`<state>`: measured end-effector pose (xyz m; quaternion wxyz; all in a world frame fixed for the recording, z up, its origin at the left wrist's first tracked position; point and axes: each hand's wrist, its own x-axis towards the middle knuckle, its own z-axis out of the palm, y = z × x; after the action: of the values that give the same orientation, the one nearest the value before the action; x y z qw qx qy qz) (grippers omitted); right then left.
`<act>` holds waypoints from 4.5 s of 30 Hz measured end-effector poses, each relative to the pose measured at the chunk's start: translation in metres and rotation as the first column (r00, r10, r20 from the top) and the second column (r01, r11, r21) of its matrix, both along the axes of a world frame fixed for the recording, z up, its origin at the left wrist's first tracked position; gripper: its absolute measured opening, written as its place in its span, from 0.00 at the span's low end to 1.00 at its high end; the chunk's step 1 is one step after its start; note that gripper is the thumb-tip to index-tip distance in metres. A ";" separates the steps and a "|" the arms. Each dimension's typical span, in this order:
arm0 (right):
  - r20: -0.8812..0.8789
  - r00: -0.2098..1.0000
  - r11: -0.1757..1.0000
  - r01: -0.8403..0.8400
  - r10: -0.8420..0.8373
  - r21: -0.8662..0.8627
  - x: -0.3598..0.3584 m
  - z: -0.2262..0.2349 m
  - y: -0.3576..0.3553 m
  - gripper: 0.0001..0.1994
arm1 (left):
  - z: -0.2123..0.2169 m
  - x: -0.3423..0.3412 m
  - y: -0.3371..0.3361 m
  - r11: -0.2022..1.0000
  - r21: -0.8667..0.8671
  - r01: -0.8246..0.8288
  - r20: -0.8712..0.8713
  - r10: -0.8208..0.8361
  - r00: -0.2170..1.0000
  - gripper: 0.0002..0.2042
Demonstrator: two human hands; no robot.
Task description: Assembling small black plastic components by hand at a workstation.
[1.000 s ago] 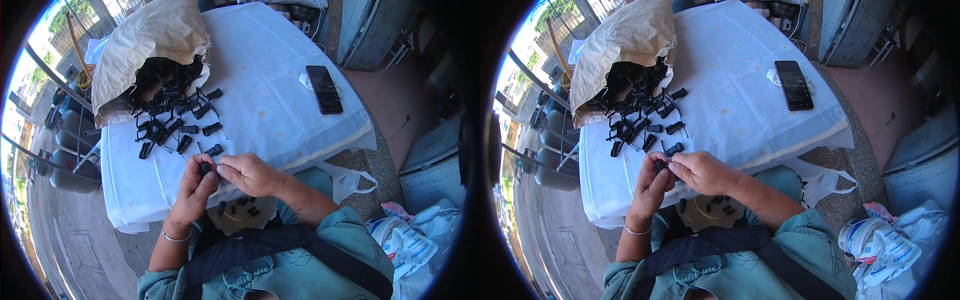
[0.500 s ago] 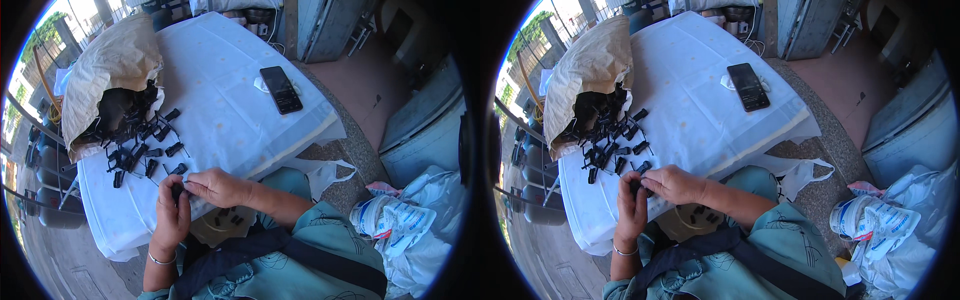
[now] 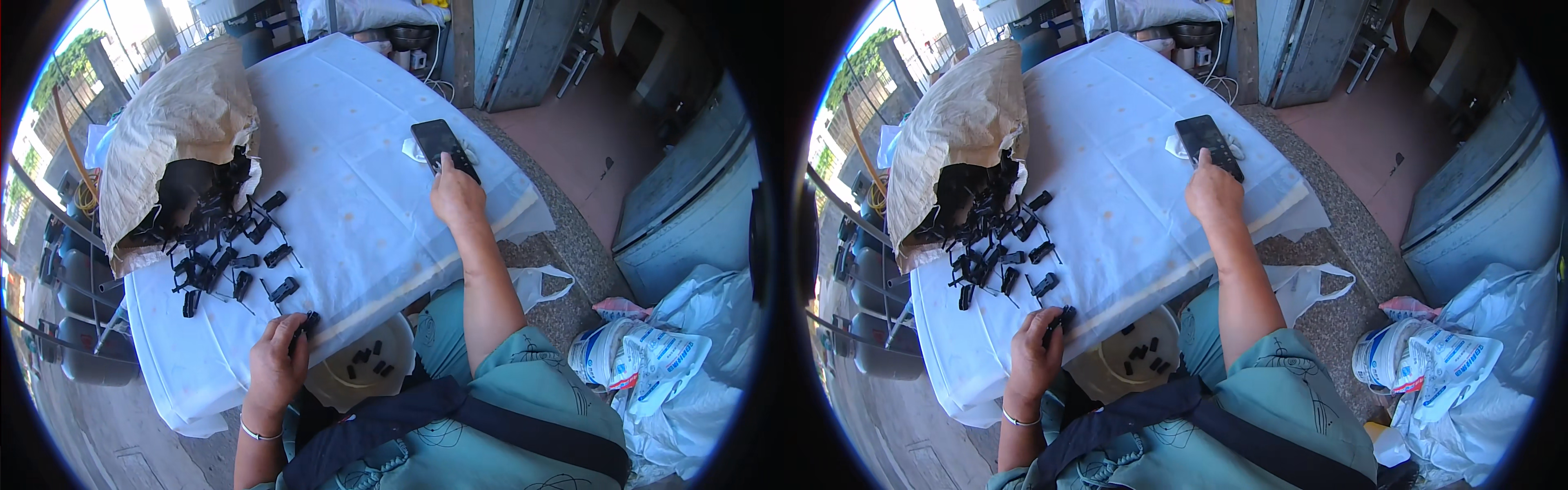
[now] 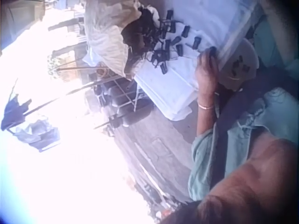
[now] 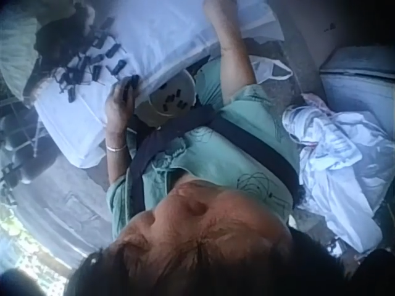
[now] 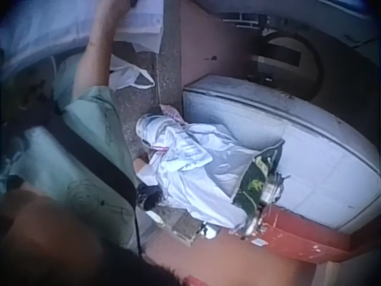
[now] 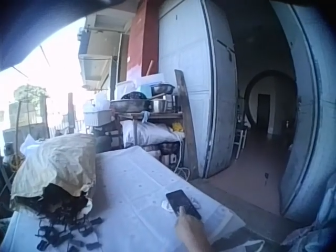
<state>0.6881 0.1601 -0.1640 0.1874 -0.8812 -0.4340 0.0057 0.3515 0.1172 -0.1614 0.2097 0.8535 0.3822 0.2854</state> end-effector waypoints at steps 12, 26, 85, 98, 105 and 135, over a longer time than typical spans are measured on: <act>-0.084 0.912 0.889 -0.367 0.402 0.273 -0.036 -0.012 -0.016 0.15 | 0.005 -0.003 -0.013 0.992 -0.075 0.103 0.008 -0.102 0.995 0.16; -0.029 0.989 0.964 -0.132 0.142 0.231 -0.025 -0.009 -0.023 0.17 | 0.015 -0.011 -0.022 0.957 -0.170 0.233 -0.021 -0.240 0.970 0.19; 0.202 0.649 0.395 -0.649 0.734 0.650 -0.108 0.003 -0.034 0.13 | -0.005 0.006 0.014 0.667 -0.709 0.230 0.567 0.344 0.749 0.08; 0.043 0.999 0.998 0.012 -0.015 0.056 0.002 0.002 -0.006 0.16 | -0.022 -0.006 0.023 0.645 -0.638 0.421 0.746 0.381 0.547 0.09; 0.022 0.937 0.888 -0.337 0.348 0.314 -0.030 -0.016 -0.015 0.14 | -0.028 -0.004 0.020 0.679 -0.614 0.402 0.761 0.376 0.528 0.10; -0.052 0.997 0.997 -0.055 0.058 0.055 -0.008 -0.007 -0.027 0.23 | -0.026 -0.005 0.018 0.684 -0.586 0.434 0.779 0.329 0.534 0.08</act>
<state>0.6806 0.1335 -0.1707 0.2223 -0.8627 -0.4537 0.0233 0.3468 0.1356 -0.1879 0.6955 0.4589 0.2819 0.4756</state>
